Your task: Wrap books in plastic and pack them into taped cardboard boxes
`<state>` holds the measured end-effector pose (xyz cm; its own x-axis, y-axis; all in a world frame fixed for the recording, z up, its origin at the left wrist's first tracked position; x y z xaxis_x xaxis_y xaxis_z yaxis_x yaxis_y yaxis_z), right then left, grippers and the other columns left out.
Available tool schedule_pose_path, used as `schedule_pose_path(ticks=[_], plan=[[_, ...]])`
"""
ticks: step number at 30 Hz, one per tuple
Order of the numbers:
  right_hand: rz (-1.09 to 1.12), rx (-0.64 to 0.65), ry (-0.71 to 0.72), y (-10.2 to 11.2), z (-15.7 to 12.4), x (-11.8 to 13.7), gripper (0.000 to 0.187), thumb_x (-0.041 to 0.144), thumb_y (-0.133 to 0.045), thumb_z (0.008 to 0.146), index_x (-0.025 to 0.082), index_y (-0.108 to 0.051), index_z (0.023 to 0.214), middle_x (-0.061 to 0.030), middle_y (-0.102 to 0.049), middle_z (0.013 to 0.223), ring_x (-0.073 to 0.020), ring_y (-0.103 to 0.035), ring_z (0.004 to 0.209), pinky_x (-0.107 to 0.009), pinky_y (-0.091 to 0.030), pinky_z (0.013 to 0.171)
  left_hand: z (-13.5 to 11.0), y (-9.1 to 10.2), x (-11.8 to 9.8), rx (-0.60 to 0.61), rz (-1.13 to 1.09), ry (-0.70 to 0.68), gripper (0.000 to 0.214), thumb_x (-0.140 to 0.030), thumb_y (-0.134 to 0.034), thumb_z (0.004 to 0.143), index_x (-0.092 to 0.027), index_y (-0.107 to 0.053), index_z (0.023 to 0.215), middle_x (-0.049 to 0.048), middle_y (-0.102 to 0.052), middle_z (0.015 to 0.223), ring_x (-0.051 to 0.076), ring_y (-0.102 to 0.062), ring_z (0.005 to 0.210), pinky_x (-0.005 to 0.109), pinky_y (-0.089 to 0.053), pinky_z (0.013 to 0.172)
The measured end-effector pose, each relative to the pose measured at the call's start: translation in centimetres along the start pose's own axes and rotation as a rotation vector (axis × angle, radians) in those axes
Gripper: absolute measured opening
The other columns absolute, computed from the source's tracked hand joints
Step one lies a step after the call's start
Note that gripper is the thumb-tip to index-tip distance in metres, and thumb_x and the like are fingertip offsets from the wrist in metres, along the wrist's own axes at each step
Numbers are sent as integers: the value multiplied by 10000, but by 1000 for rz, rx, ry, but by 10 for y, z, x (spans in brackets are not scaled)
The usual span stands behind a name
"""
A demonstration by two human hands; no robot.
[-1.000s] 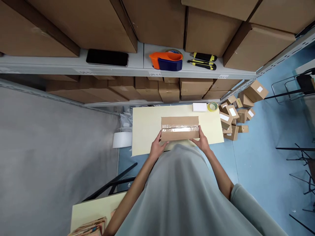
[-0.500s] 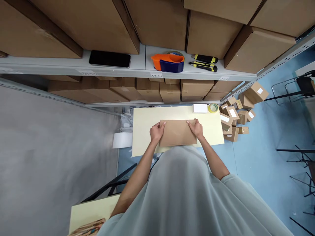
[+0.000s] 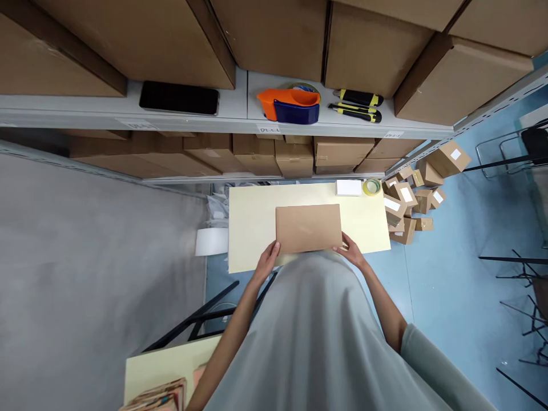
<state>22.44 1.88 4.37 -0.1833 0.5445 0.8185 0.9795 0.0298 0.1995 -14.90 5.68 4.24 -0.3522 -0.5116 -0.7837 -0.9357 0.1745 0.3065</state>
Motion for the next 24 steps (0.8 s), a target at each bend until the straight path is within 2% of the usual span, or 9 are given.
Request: schedule_pose_path(ticks=[2, 4, 6, 8, 12, 15, 17, 19, 24], plan=[[-17, 50, 28, -10, -10, 1, 912, 681, -868, 750, 272, -634, 1531, -136, -665, 1575, -351, -643, 1435, -598, -511, 1195, -11, -14, 8, 60, -82, 71, 852, -880, -546, 923, -172, -714, 1367, 192, -748, 1438, 350, -709, 1352, 507, -590, 1133], [-38, 26, 59, -11, -11, 10, 772, 687, -787, 827, 270, -684, 1469, -115, -702, 1526, -335, -668, 1387, -588, -513, 1196, -15, -20, 6, 63, -127, 95, 834, -836, -695, 857, -170, -707, 1359, 200, -760, 1400, 356, -723, 1318, 524, -574, 1155], [-59, -60, 103, -3, -7, 28, 694, 701, -714, 880, 253, -720, 1410, -125, -726, 1462, -330, -681, 1335, -574, -528, 1180, -13, -15, -4, 8, -123, 65, 816, -764, -815, 794, -188, -701, 1360, 183, -759, 1370, 344, -730, 1287, 525, -574, 1154], [-95, -143, 172, 8, -1, 54, 659, 705, -671, 916, 238, -733, 1377, -137, -736, 1349, -320, -685, 1273, -549, -548, 1158, -8, -3, -21, -68, -75, -14, 803, -727, -857, 760, -208, -709, 1354, 147, -747, 1317, 319, -728, 1253, 512, -582, 1146], [-232, -194, 289, 24, 12, 113, 583, 701, -573, 1013, 231, -750, 1308, -105, -673, 1108, -281, -690, 1075, -442, -610, 1022, 5, 23, -68, -187, 36, -214, 685, -709, -724, 881, -185, -750, 1321, 91, -683, 1087, 267, -717, 1099, 448, -604, 1092], [-387, -214, 299, 27, 27, 142, 541, 695, -522, 1050, 223, -780, 1098, -82, -638, 970, -263, -670, 919, -391, -595, 909, 18, 35, -91, -263, 136, -246, 568, -634, -612, 984, -181, -788, 1278, 78, -652, 988, 256, -699, 1001, 411, -611, 1016], [-481, -224, 267, 25, 39, 147, 536, 680, -501, 1059, 223, -766, 966, -72, -620, 903, -254, -651, 845, -378, -566, 866, 28, 36, -97, -289, 200, -204, 508, -579, -600, 995, -180, -814, 1225, 76, -656, 948, 260, -693, 957, 412, -600, 996], [-537, -235, 213, 22, 49, 141, 554, 677, -477, 1058, 224, -744, 884, -72, -611, 874, -250, -640, 806, -373, -547, 840, 37, 33, -96, -298, 222, -144, 462, -532, -618, 978, -176, -828, 1186, 81, -677, 945, 267, -700, 941, 417, -589, 1001], [-492, -272, 195, 21, 58, 124, 683, 796, -423, 1015, 209, -755, 908, -96, -643, 906, -258, -656, 842, -381, -555, 859, 46, 25, -89, -318, 189, -126, 467, -495, -638, 964, -146, -812, 1221, 121, -718, 1054, 270, -730, 967, 417, -593, 1017]])
Point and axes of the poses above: each hand's wrist, its own z-axis towards the middle knuckle, its own y-axis out of the back of the hand, x = y × z, the point moved 10 cm from there along z, towards the middle knuckle
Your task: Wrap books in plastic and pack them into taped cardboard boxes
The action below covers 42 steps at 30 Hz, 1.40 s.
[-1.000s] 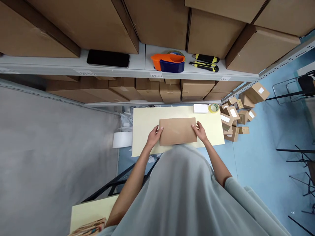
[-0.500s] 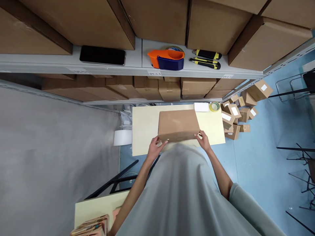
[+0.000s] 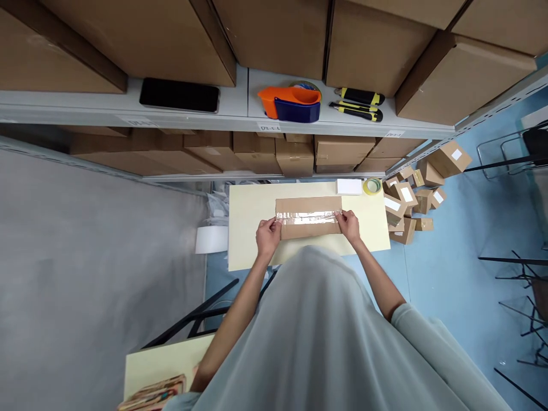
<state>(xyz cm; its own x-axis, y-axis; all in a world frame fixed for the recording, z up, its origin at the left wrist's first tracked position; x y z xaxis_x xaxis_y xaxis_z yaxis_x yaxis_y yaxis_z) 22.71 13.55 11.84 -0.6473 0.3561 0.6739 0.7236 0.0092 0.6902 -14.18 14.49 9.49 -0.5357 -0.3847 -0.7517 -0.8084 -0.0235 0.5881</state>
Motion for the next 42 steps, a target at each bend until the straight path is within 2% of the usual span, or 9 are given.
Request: schedule_pose_path(ticks=[8, 12, 17, 20, 23, 26, 29, 38, 42], plan=[[305, 78, -23, 2, -26, -40, 808, 839, -402, 1010, 177, -778, 1282, -138, -795, 1131, -277, -753, 1007, -455, -627, 976, -28, -2, 49, 122, -291, 106, 651, -669, -540, 1016, -173, -704, 1404, 185, -707, 1488, 286, -700, 1316, 459, -578, 1136], [373, 130, -87, -8, -52, -67, 692, 665, -586, 985, 199, -682, 1487, -173, -764, 1390, -310, -760, 1190, -517, -625, 1033, -49, -13, 65, 202, -411, 154, 602, -489, -527, 998, -220, -634, 1525, 155, -615, 1628, 310, -641, 1440, 494, -568, 1165], [372, 212, -60, -30, -72, -62, 663, 503, -706, 903, 252, -674, 1515, -130, -694, 1532, -328, -683, 1353, -535, -603, 1102, -57, -37, 61, 250, -317, 144, 649, -301, -620, 864, -228, -626, 1508, 129, -677, 1541, 299, -623, 1454, 513, -508, 1236], [357, 126, -30, -22, -69, -48, 613, 551, -665, 942, 251, -706, 1475, -112, -746, 1451, -314, -699, 1309, -543, -575, 1149, -52, -31, 50, 178, -277, 93, 539, -345, -658, 877, -211, -684, 1399, 132, -714, 1421, 284, -680, 1336, 507, -525, 1220], [353, 21, 21, 0, -59, -30, 576, 586, -651, 971, 231, -742, 1415, -112, -787, 1350, -294, -731, 1228, -512, -582, 1140, -44, -9, 28, 77, -270, -38, 512, -473, -692, 912, -195, -714, 1341, 128, -686, 1347, 267, -695, 1270, 481, -560, 1181], [346, -31, 44, 14, -45, -16, 512, 585, -680, 964, 202, -804, 1280, -120, -812, 1230, -276, -765, 1102, -462, -614, 1076, -36, 12, 8, -6, -237, -116, 541, -581, -676, 954, -194, -736, 1328, 105, -672, 1233, 248, -713, 1182, 446, -613, 1099], [302, -19, 28, 12, -31, -9, 463, 589, -675, 970, 199, -837, 1161, -119, -823, 1140, -260, -779, 980, -423, -643, 974, -26, 22, 0, -55, -177, -103, 539, -607, -665, 972, -194, -755, 1307, 93, -670, 1135, 245, -720, 1110, 407, -650, 996], [162, 10, -44, -19, 1, -5, 272, 404, -675, 1024, 231, -852, 1138, -95, -837, 1126, -254, -806, 993, -386, -633, 967, 10, 8, 27, -25, -66, 22, 431, -435, -650, 954, -142, -766, 1248, 102, -694, 1096, 232, -724, 994, 409, -616, 1022], [147, 30, -65, -27, 17, -7, 256, 334, -672, 1033, 201, -837, 1177, -112, -826, 1174, -239, -806, 1004, -358, -625, 980, 31, -1, 27, -10, 17, 44, 449, -432, -633, 964, -137, -755, 1280, 115, -698, 1132, 240, -717, 1010, 418, -597, 1042]])
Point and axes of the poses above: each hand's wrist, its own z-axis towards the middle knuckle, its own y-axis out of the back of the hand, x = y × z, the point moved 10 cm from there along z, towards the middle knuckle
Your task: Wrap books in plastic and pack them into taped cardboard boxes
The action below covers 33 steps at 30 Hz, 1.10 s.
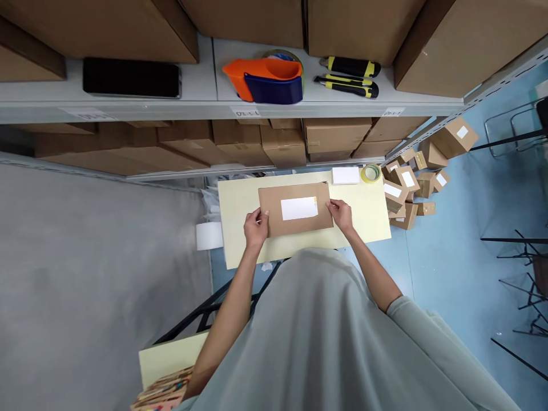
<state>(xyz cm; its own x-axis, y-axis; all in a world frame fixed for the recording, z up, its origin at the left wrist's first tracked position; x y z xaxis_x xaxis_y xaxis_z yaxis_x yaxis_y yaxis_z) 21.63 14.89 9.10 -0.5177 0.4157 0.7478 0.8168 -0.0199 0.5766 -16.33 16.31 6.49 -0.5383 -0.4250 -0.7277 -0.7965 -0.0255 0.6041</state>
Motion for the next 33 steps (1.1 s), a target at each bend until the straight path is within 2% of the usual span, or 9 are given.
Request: schedule_pose_path(ticks=[5, 11, 13, 16, 20, 22, 24, 27, 33], plan=[[-13, -3, 9, -7, 11, 1, 251, 352, -657, 1044, 189, -822, 1138, -121, -803, 1165, -233, -790, 965, -364, -632, 953, 13, -1, -6, -50, 88, -6, 435, -409, -608, 984, -142, -735, 1303, 114, -703, 1109, 245, -706, 984, 426, -590, 1038], [42, -41, 36, -12, 3, -1, 296, 405, -632, 1064, 193, -786, 1200, -117, -772, 1184, -215, -751, 902, -370, -639, 895, 2, 3, -12, -103, 129, -44, 480, -424, -581, 1022, -149, -671, 1405, 153, -698, 1202, 274, -707, 1058, 446, -585, 1033], [43, -51, 33, -14, 0, -3, 301, 419, -626, 1070, 203, -775, 1217, -114, -762, 1198, -214, -745, 896, -376, -639, 886, -6, 7, -28, -163, 151, -119, 516, -420, -565, 1039, -137, -628, 1467, 199, -653, 1322, 303, -686, 1168, 474, -560, 1079], [60, -49, 32, -16, -2, -5, 317, 432, -610, 1083, 201, -758, 1241, -114, -749, 1208, -209, -740, 884, -374, -638, 862, -27, 0, -72, -200, 212, -349, 521, -411, -619, 1032, -144, -631, 1480, 223, -595, 1425, 348, -589, 1358, 514, -483, 1182], [103, -16, 30, -17, -1, -7, 320, 441, -595, 1095, 203, -744, 1248, -106, -741, 1200, -199, -737, 883, -351, -635, 820, -58, -55, -125, 47, 251, -622, 331, -408, -608, 1074, -217, -751, 1304, 140, -689, 1197, 301, -647, 1184, 474, -527, 1099], [105, -3, 36, -17, 0, -7, 315, 448, -601, 1096, 205, -747, 1232, -104, -740, 1189, -199, -739, 886, -351, -636, 831, -72, -82, -140, 159, 272, -708, 303, -374, -586, 1090, -231, -764, 1289, 131, -711, 1162, 285, -657, 1116, 448, -548, 1039], [103, 4, 42, -16, 2, -6, 320, 459, -599, 1100, 206, -748, 1224, -105, -740, 1184, -201, -743, 895, -356, -638, 846, -81, -99, -146, 218, 307, -758, 298, -337, -581, 1091, -236, -768, 1300, 137, -727, 1189, 283, -660, 1103, 439, -554, 1009], [92, 21, 38, -16, 3, -5, 331, 461, -578, 1111, 206, -743, 1243, -110, -741, 1199, -199, -748, 901, -352, -642, 850, -89, -108, -144, 268, 354, -757, 297, -314, -582, 1084, -249, -777, 1299, 154, -733, 1260, 294, -670, 1146, 466, -552, 1031], [40, 48, 33, -17, 1, -2, 305, 412, -572, 1120, 205, -731, 1277, -106, -742, 1237, -189, -762, 922, -326, -640, 871, -99, -107, -135, 339, 396, -701, 301, -321, -565, 1077, -268, -792, 1269, 163, -710, 1382, 321, -629, 1343, 522, -521, 1154]])
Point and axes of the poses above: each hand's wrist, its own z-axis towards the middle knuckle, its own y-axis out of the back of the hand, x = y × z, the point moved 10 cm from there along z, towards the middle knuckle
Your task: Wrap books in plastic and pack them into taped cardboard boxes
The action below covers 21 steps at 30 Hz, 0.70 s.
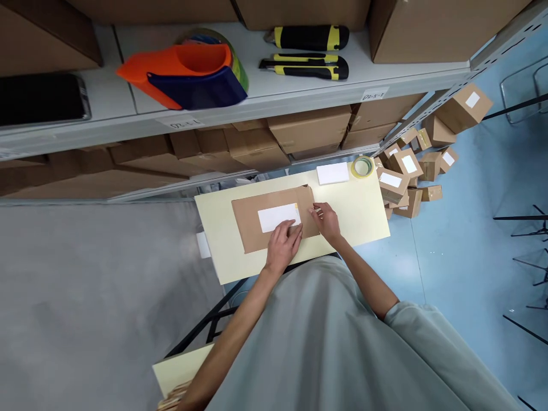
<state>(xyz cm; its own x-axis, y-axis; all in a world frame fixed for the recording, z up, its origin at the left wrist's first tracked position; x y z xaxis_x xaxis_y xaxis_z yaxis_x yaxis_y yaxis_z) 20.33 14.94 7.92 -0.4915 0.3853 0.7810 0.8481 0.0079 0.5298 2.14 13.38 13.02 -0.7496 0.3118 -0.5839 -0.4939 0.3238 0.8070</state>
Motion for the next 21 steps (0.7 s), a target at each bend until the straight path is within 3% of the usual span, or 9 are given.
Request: schedule_pose_path(ticks=[5, 7, 10, 13, 15, 18, 21], plan=[[-43, 74, 55, 1, 6, 0, 288, 389, -575, 1126, 226, -748, 1289, -88, -769, 1232, -186, -778, 932, -311, -631, 903, 19, 9, -4, -30, -58, 59, 296, -375, -586, 1075, -277, -799, 1255, 154, -734, 1326, 324, -655, 1270, 511, -528, 1127], [-76, 64, 118, 15, 16, 0, 291, 374, -558, 1139, 214, -770, 1257, -94, -783, 1204, -204, -779, 1003, -311, -618, 951, 39, 14, -10, -49, -81, 54, 324, -390, -582, 1081, -263, -784, 1299, 152, -734, 1334, 318, -650, 1285, 495, -509, 1156], [-220, -24, 181, 52, 41, -8, 291, 330, -571, 1136, 174, -786, 1256, -133, -784, 1229, -265, -742, 1158, -375, -582, 1074, 81, 9, -24, -30, -77, 14, 353, -390, -555, 1093, -236, -770, 1328, 152, -720, 1389, 315, -626, 1356, 486, -470, 1214], [-415, -58, 175, 85, 76, -25, 263, 246, -619, 1102, 149, -791, 1276, -170, -761, 1336, -314, -692, 1268, -451, -546, 1155, 131, -13, -41, 45, -60, -54, 356, -322, -539, 1091, -215, -756, 1353, 145, -670, 1517, 319, -548, 1492, 498, -407, 1292], [-511, -26, 176, 96, 99, -34, 257, 186, -641, 1076, 140, -793, 1278, -183, -722, 1444, -323, -659, 1347, -473, -528, 1196, 166, -38, -49, 127, -18, -69, 390, -238, -558, 1064, -177, -727, 1409, 164, -606, 1616, 333, -520, 1536, 500, -386, 1315], [-599, 71, 209, 97, 125, -42, 270, 117, -673, 1037, 132, -787, 1281, -185, -662, 1558, -316, -603, 1456, -488, -493, 1257, 208, -80, -55, 272, 100, -41, 498, -91, -550, 1005, -72, -663, 1489, 249, -504, 1697, 382, -481, 1577, 514, -432, 1282], [-639, 148, 243, 88, 137, -44, 278, 102, -695, 1021, 119, -780, 1286, -195, -646, 1584, -308, -595, 1484, -473, -499, 1265, 233, -110, -54, 357, 206, -1, 566, 24, -437, 970, 15, -632, 1501, 328, -473, 1686, 402, -495, 1559, 522, -514, 1200]])
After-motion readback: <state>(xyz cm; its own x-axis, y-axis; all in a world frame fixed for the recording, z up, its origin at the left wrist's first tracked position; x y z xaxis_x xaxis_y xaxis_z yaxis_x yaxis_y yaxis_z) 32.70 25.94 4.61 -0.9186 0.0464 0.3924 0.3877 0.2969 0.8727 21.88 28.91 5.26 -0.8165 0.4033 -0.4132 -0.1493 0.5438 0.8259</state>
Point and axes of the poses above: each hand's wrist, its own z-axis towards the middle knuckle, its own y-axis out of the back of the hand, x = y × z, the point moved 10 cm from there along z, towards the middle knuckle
